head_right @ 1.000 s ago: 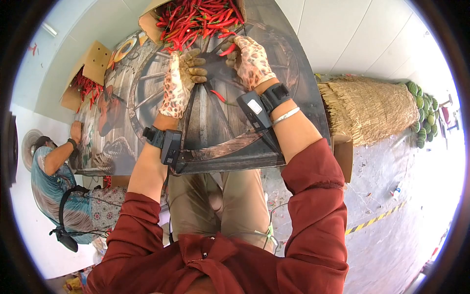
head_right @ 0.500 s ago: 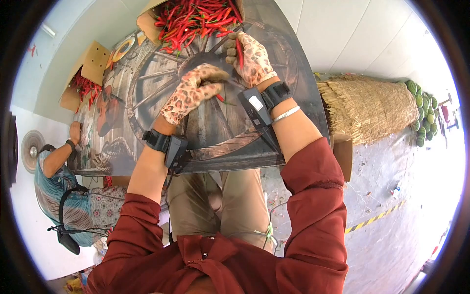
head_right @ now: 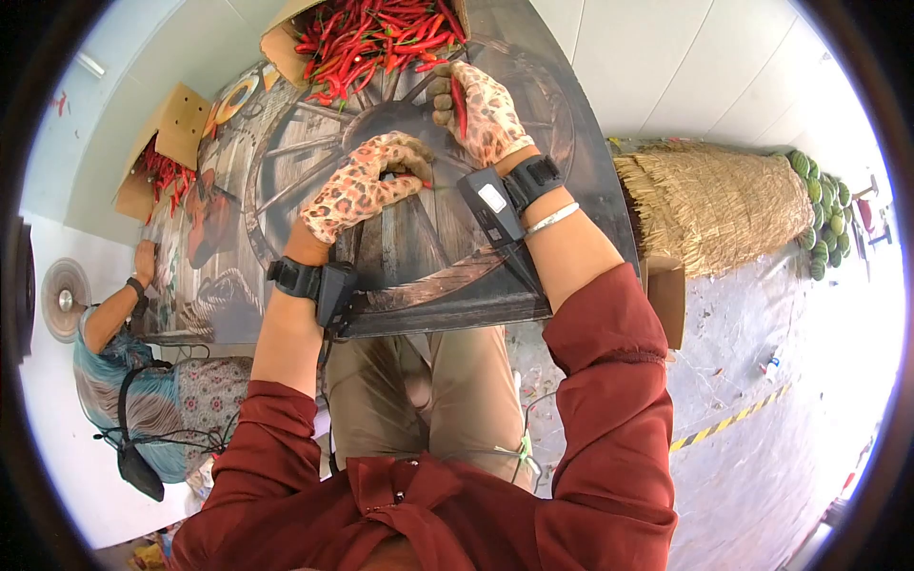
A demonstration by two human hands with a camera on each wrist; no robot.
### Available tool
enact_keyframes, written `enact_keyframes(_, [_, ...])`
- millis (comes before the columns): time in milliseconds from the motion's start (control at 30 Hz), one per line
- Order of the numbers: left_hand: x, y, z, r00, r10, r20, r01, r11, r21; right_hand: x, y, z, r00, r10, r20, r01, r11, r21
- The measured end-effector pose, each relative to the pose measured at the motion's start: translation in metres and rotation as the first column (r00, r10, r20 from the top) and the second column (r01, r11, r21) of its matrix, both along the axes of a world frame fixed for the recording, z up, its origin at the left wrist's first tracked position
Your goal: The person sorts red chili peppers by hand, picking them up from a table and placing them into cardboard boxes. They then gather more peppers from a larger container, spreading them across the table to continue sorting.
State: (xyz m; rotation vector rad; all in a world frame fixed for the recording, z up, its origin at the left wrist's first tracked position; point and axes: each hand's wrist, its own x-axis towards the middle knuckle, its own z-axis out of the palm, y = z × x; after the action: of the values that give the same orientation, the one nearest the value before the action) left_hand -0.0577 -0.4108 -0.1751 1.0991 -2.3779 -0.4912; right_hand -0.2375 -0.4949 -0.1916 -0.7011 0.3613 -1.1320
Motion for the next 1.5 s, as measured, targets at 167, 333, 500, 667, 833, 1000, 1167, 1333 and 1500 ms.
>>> enact_keyframes(167, [-0.003,-0.001,-0.003,0.954,0.224,-0.199,-0.208,0.973,0.098,0.001,-0.006,-0.004,0.998,0.055,0.027,-0.055,0.998,-0.025])
enact_keyframes(333, [0.003,-0.008,-0.009,0.906,0.363,-0.217,-0.366,0.93,0.031,0.003,-0.006,-0.001,0.996,0.082,-0.016,-0.082,0.997,0.014])
enact_keyframes(500, [0.007,-0.015,-0.017,0.779,0.425,-0.46,-0.425,0.898,0.11,0.006,0.001,-0.001,0.986,0.079,-0.145,-0.098,0.987,-0.126])
enact_keyframes(667, [0.008,-0.018,-0.019,0.597,0.546,-0.588,-0.427,0.836,0.344,0.013,0.016,0.01,0.916,0.101,-0.389,-0.19,0.962,-0.196])
enact_keyframes(833, [0.008,-0.019,-0.022,0.662,0.524,-0.536,-0.426,0.851,0.306,0.018,0.02,0.013,0.847,0.072,-0.526,-0.235,0.94,-0.249])
enact_keyframes(1000, [0.007,-0.019,-0.026,0.695,0.485,-0.531,-0.413,0.874,0.257,0.02,0.017,0.009,0.86,0.065,-0.505,-0.196,0.958,-0.21])
enact_keyframes(1167, [0.009,-0.026,-0.028,0.749,0.461,-0.475,-0.511,0.859,0.029,0.016,0.012,0.002,0.931,0.036,-0.364,-0.169,0.925,-0.34])
enact_keyframes(1333, [0.018,-0.05,-0.027,0.766,0.564,-0.309,-0.643,0.678,-0.357,0.011,0.016,0.009,0.925,-0.05,-0.376,-0.132,0.887,-0.443])
enact_keyframes(1500, [0.036,-0.091,-0.019,0.643,0.743,-0.186,-0.748,0.558,-0.358,0.007,0.009,0.006,0.976,0.216,-0.039,-0.217,0.976,-0.035])
